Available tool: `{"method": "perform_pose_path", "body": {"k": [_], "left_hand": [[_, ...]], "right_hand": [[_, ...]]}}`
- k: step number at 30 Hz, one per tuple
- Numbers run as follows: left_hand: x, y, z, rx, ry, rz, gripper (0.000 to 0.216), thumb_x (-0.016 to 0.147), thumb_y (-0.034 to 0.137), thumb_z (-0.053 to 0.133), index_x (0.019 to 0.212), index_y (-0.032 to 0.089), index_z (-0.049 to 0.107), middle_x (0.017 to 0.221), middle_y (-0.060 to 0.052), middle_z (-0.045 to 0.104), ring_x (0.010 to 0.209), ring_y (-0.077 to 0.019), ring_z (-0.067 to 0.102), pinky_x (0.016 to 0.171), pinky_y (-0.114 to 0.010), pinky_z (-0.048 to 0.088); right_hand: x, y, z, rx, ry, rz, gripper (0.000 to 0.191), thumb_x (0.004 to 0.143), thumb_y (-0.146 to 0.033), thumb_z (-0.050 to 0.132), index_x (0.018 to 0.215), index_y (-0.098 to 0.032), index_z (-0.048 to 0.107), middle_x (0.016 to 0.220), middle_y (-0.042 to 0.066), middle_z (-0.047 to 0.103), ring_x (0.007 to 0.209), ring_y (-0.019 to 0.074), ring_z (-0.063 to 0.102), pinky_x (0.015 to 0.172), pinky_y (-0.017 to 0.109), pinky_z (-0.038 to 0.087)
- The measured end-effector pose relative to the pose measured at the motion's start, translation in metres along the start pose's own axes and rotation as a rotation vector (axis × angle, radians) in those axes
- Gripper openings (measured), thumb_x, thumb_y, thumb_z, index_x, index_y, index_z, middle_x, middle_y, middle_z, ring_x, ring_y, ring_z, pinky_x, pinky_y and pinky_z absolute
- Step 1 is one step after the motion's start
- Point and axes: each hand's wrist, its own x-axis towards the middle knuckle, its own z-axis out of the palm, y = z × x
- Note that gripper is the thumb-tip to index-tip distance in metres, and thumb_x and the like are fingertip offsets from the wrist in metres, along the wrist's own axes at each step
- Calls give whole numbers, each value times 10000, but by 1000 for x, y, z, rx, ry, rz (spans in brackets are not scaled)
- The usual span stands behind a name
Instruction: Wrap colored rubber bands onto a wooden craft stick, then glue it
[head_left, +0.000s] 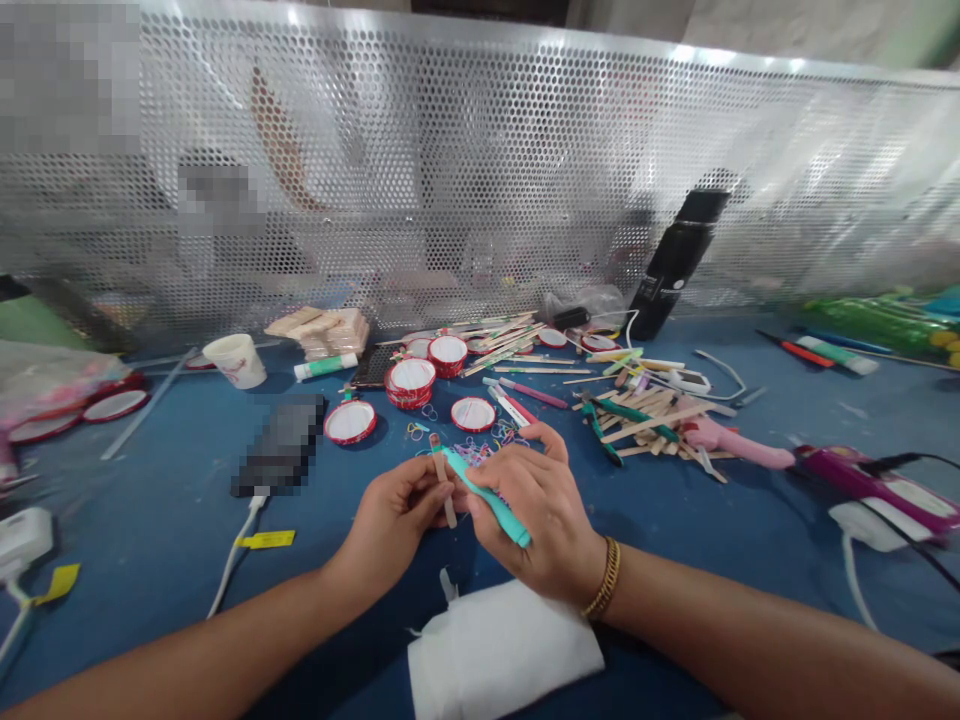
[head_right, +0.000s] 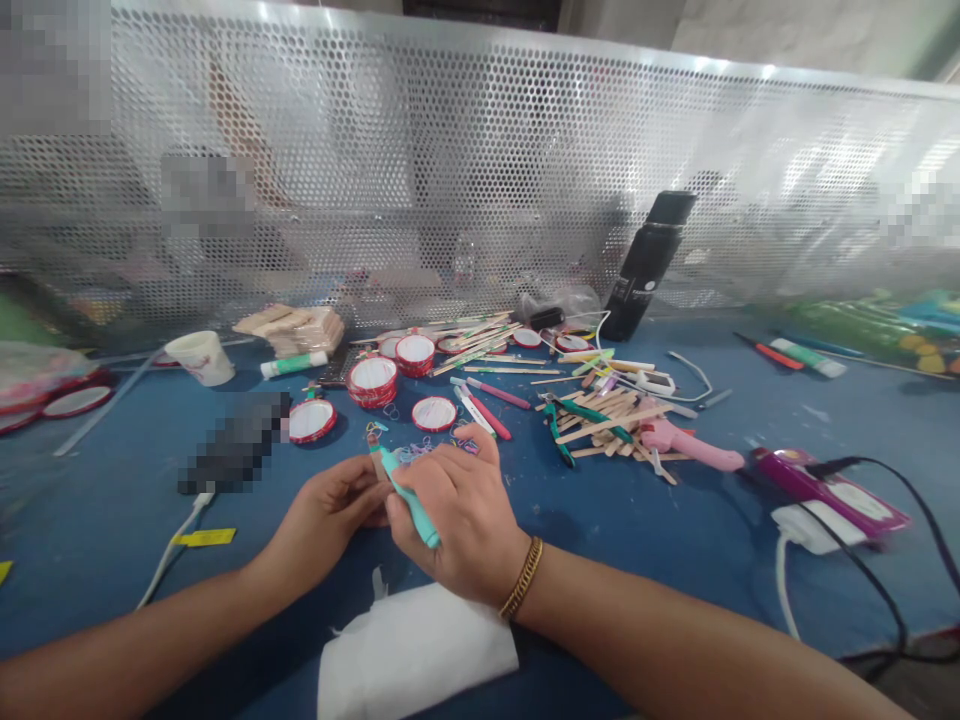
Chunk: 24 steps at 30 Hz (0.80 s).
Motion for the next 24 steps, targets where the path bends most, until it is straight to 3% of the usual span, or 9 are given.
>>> {"method": "perform_pose_path", "body": {"k": [11,18,24], "left_hand": [[1,-2,-2,48,-14,47,226,822,390,690,844,165,684,791,-34,696,696,-160,611,651,-256,529],[2,-1,-1,64,0,16,207,843,361,672,933,177,701,912,-47,718,784,-171,643,684,-253,542],[0,1,0,12,-8,-13,188,832,358,684,902,184,669,881,-33,707,837,-182,665,735,-262,551]], "right_hand": [[-2,-1,3,27,-42,-22,45,892,-221,522,916,-210,558,819,-10,716,741,149,650,993,429,312],[-2,-1,2,8,-38,-4,22,880,-201,527,892,-204,544,789,-16,698,723,142,639,996,425,307],[-2,0,0,-8,-25,16,23,881,-214,533,878,-202,552,751,-12,681,699,144,625,981,420,316]]}}
